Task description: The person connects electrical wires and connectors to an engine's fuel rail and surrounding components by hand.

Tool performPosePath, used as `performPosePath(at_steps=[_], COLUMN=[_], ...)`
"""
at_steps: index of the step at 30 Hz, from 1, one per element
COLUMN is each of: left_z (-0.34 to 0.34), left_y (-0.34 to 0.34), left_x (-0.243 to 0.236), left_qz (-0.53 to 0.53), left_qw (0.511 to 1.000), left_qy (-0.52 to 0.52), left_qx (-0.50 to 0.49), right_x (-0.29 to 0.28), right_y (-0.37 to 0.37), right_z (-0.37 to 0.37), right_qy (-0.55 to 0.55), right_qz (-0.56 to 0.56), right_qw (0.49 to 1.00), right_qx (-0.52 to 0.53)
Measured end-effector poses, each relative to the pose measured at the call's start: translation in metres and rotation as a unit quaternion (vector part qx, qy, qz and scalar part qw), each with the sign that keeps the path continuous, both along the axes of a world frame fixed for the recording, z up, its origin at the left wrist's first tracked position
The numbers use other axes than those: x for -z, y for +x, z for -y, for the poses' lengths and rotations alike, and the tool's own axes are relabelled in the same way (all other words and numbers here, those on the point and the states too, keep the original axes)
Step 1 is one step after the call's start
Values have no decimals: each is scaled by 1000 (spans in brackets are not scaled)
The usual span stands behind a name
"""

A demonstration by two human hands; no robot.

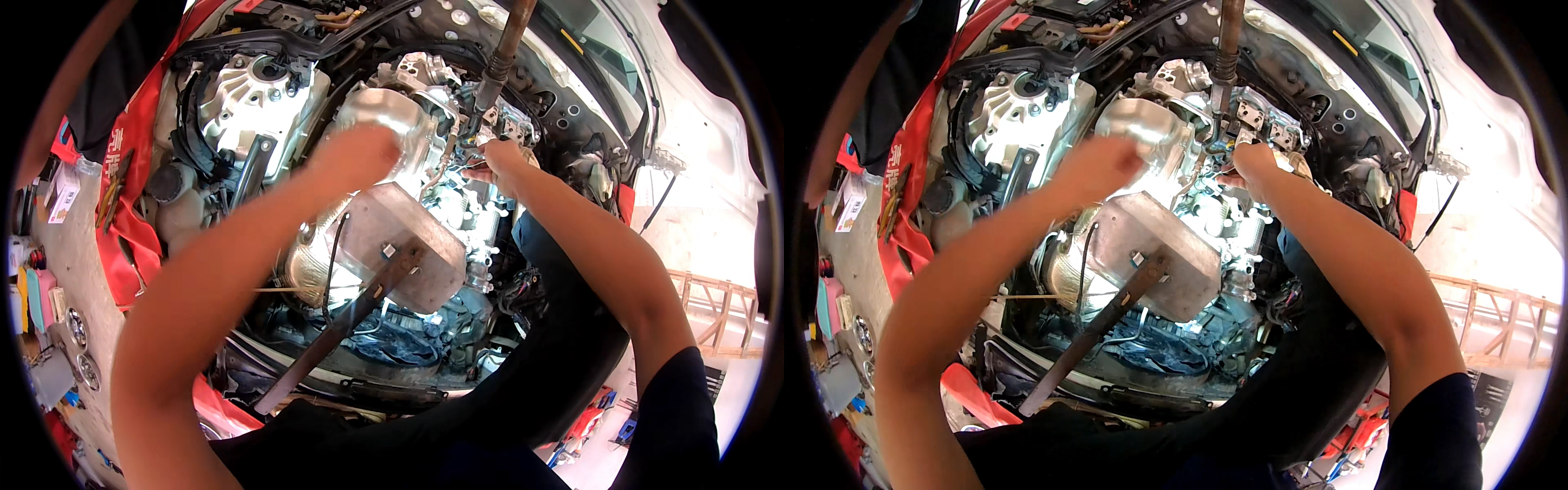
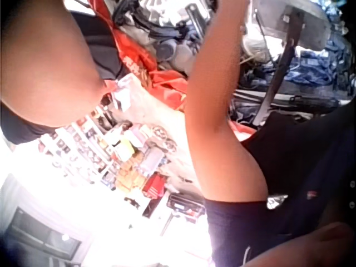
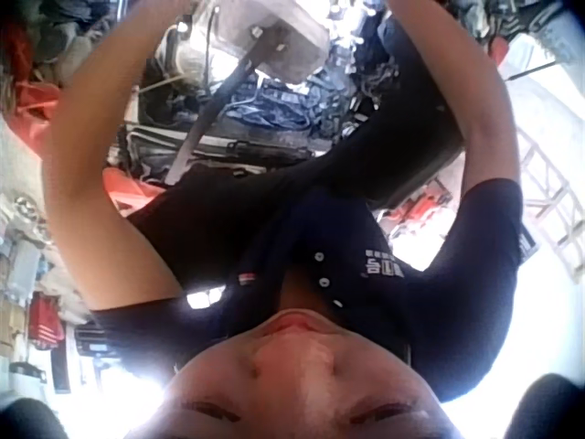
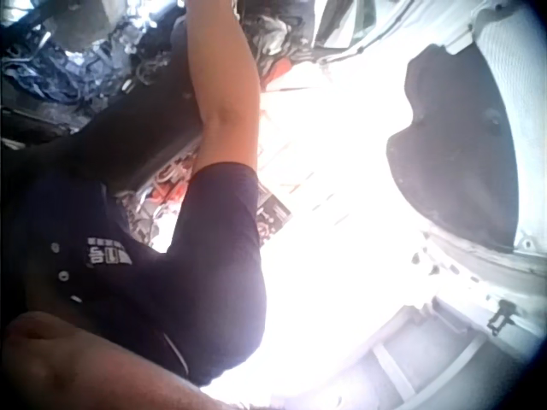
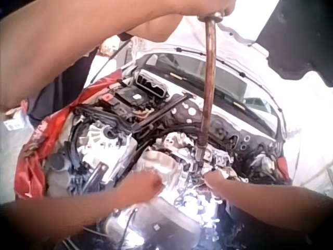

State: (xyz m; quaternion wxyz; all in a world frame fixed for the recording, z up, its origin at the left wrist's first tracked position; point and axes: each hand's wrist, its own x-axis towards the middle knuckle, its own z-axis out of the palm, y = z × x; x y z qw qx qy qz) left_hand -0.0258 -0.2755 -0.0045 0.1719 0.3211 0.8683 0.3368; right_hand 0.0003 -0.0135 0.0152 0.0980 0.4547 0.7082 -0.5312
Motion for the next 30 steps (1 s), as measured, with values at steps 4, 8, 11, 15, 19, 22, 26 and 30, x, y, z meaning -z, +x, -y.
performPosePath(at_steps=[4, 8, 11, 15, 19, 22, 26, 30], left_z=[-182, -267, -295, -271, -251, -243, -239, -231], left_y=[136, 115, 105, 105, 105, 104, 106, 110], left_x=[-2, 45, 63, 62, 58, 53, 49, 50], left_qz=[322, 606, 609, 608, 622, 604, 591, 597], left_qw=[895, 662, 262, 27, 34, 11, 61, 90], left_qy=[252, 243, 519, 626, 677, 704, 718, 710], left_qx=[-181, -369, -540, -487, -391, -373, -363, -362], right_x=[-16, 3, -9, 1, -5, -4, -2, -1], right_y=[-8, -17, -9, 2, 2, 5, 7, 0], right_z=[-25, 12, 17, -10, -13, 0, 13, 12], right_qy=[-10, -41, -9, 29, -30, -28, -30, -16], right_qz=[53, 81, 82, 88, 47, 37, 22, 47], right_qw=[999, 995, 994, 995, 997, 997, 999, 998], right_qx=[-6, -52, -77, -44, -62, -58, -22, -38])
